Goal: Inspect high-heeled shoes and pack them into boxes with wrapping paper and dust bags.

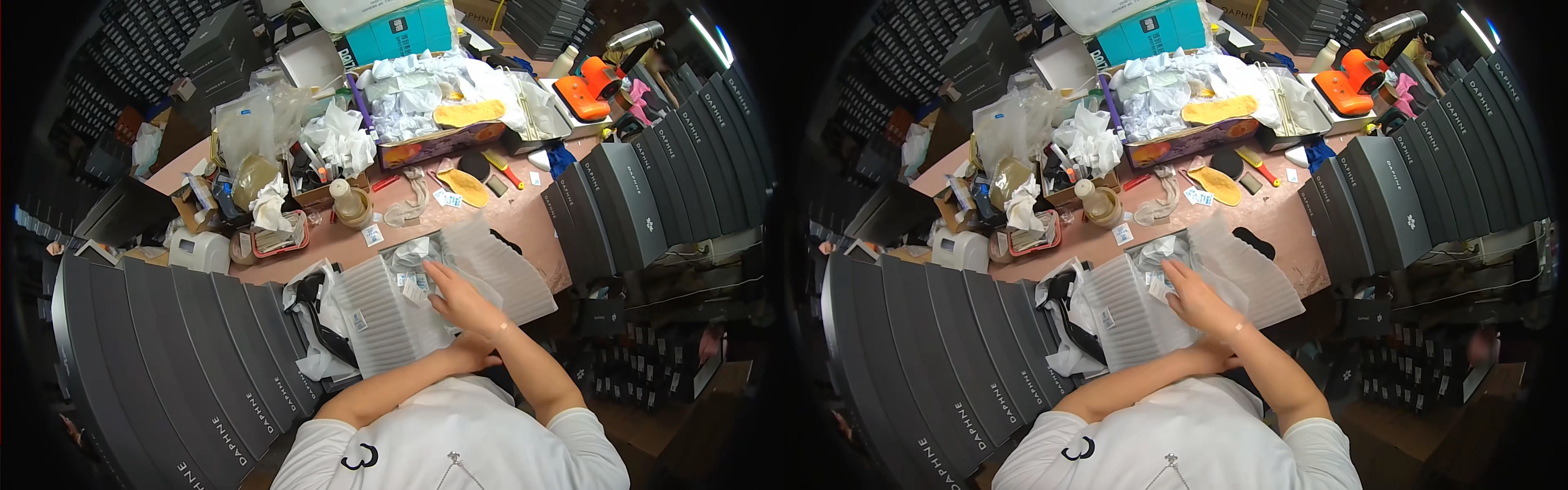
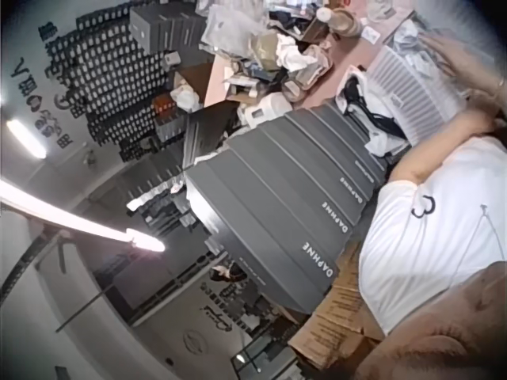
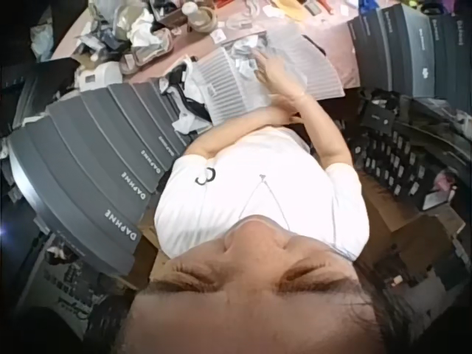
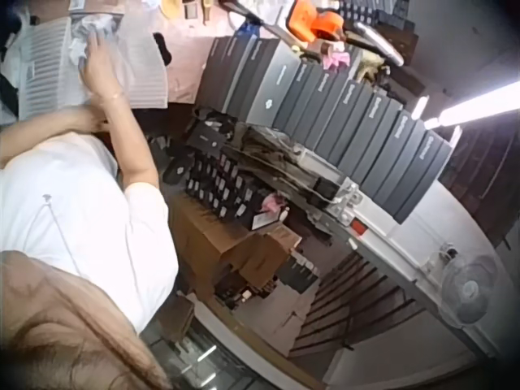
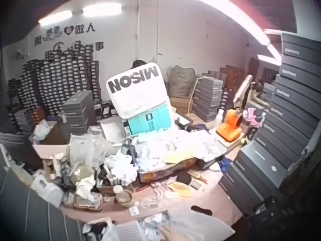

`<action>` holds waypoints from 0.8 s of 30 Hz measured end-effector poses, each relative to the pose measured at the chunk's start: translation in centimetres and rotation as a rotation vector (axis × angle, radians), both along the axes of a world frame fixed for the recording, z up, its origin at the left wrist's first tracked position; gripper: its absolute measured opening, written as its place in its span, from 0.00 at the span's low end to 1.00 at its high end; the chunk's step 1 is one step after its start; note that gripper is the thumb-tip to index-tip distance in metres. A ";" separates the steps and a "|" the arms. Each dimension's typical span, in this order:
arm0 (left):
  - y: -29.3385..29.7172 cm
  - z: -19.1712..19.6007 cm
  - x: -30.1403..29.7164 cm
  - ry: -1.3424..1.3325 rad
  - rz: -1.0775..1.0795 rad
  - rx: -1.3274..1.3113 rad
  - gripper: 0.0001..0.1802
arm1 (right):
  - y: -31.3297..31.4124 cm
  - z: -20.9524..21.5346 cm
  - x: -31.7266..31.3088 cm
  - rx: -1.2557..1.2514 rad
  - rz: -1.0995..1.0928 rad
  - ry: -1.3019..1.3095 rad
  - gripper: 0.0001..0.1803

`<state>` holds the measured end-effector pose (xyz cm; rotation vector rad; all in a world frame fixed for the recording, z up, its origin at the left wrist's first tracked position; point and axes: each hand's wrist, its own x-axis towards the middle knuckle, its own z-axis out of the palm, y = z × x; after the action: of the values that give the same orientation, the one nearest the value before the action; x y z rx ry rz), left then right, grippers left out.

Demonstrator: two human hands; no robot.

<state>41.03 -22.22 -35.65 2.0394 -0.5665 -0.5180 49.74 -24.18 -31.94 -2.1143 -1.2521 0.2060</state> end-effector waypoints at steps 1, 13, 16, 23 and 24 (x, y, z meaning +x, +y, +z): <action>0.8 0.5 -0.8 0.056 -0.033 -0.148 0.26 | 0.2 -4.1 0.8 -0.132 -0.023 0.005 0.34; 9.3 -1.6 -2.5 0.652 1.157 -0.890 0.41 | -0.1 1.9 5.1 -0.233 -0.217 0.247 0.24; 8.3 1.9 -1.6 0.814 0.808 -1.488 0.40 | -0.6 1.9 4.5 -0.087 -0.289 0.381 0.18; 12.8 1.6 -2.3 0.644 1.091 -1.622 0.19 | -2.0 9.3 1.1 0.061 -0.297 0.659 0.14; 13.6 1.1 -2.5 0.582 1.079 -1.650 0.17 | -3.2 10.2 0.9 -0.106 -0.208 0.791 0.15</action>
<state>38.52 -8.58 -34.52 0.3308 0.4484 0.1144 50.68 -27.33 -21.76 -1.9159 -0.5571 0.9233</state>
